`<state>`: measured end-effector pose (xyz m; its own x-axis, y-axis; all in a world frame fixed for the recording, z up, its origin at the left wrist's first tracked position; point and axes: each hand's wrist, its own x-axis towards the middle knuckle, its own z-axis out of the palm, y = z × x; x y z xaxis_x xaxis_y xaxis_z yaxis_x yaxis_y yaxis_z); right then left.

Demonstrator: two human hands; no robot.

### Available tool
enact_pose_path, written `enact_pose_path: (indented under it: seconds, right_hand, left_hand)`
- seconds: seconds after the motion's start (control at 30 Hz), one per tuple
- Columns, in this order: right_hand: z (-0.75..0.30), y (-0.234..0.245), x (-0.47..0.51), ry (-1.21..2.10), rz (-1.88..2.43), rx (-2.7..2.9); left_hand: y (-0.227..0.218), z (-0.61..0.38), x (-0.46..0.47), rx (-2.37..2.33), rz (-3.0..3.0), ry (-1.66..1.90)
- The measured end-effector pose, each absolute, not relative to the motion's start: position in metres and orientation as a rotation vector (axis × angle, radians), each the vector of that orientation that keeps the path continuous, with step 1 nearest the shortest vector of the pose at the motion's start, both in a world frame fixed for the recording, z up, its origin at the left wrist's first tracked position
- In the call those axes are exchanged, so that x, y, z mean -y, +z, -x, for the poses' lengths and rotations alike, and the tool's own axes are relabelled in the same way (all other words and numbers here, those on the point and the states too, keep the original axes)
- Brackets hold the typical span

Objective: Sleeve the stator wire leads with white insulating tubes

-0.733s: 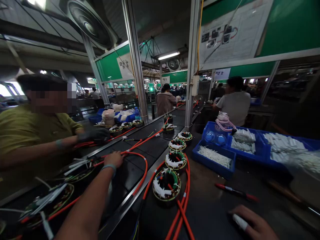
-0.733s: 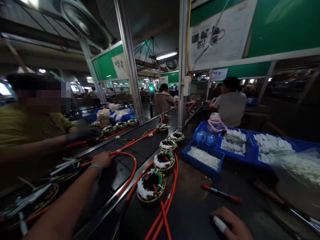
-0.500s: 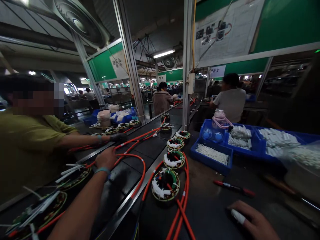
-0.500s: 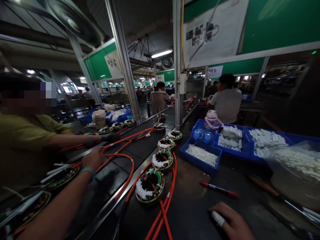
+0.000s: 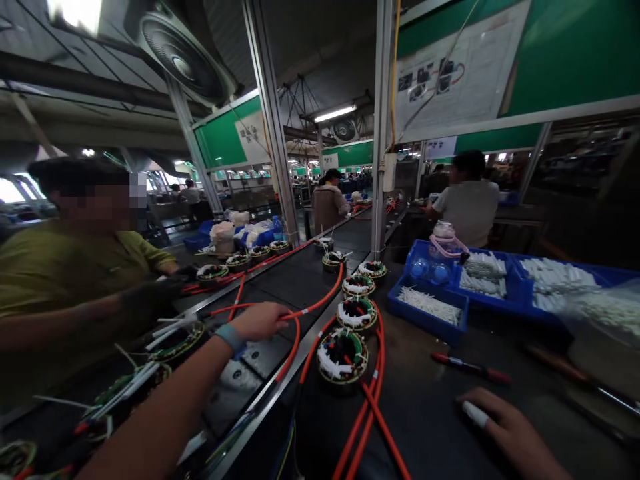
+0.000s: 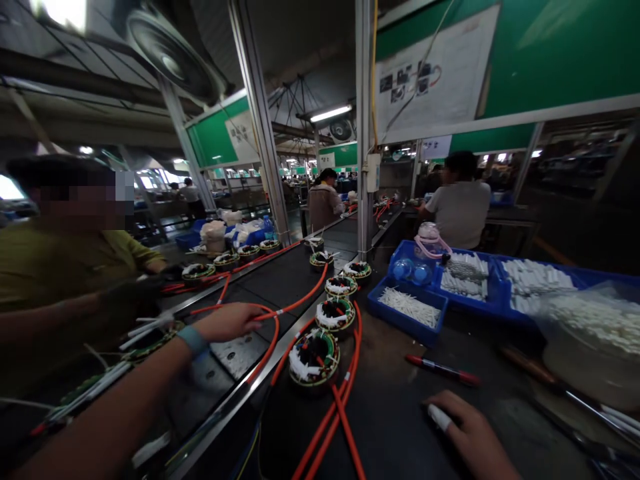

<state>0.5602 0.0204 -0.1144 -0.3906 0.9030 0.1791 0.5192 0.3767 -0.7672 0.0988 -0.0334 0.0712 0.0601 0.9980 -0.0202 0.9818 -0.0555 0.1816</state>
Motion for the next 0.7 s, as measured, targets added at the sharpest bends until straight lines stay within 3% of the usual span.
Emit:
enact_pose_path:
  seconds: [0.07,0.17,0.23,0.33,0.43,0.57,0.7]
  right_hand:
    - [-0.561,-0.114,-0.022,0.864,1.224,2.032]
    - [-0.549,-0.111,-0.018,0.94,1.272,1.876]
    - [-0.525,-0.106,-0.006,1.169,1.152,1.691]
    - [-0.471,-0.094,0.026,1.756,0.653,1.336]
    - [-0.433,-0.084,0.052,2.066,0.51,1.011]
    - [-0.451,-0.081,0.057,1.995,0.684,0.841]
    - [-0.491,-0.082,0.056,1.898,0.862,1.05]
  left_hand:
    - [0.077,-0.106,0.042,-1.962,-2.121,0.24]
    - [0.075,-0.145,0.053,-1.677,-1.902,0.719]
    - [0.071,-0.182,0.059,-1.334,-1.701,0.966]
    - [0.066,-0.232,0.062,-0.996,-1.873,0.775]
    - [0.058,-0.252,0.061,-0.824,-2.335,0.412]
    - [0.025,-0.219,0.06,-1.498,-2.547,0.425]
    - [-0.026,-0.153,0.07,-2.334,-2.142,0.166]
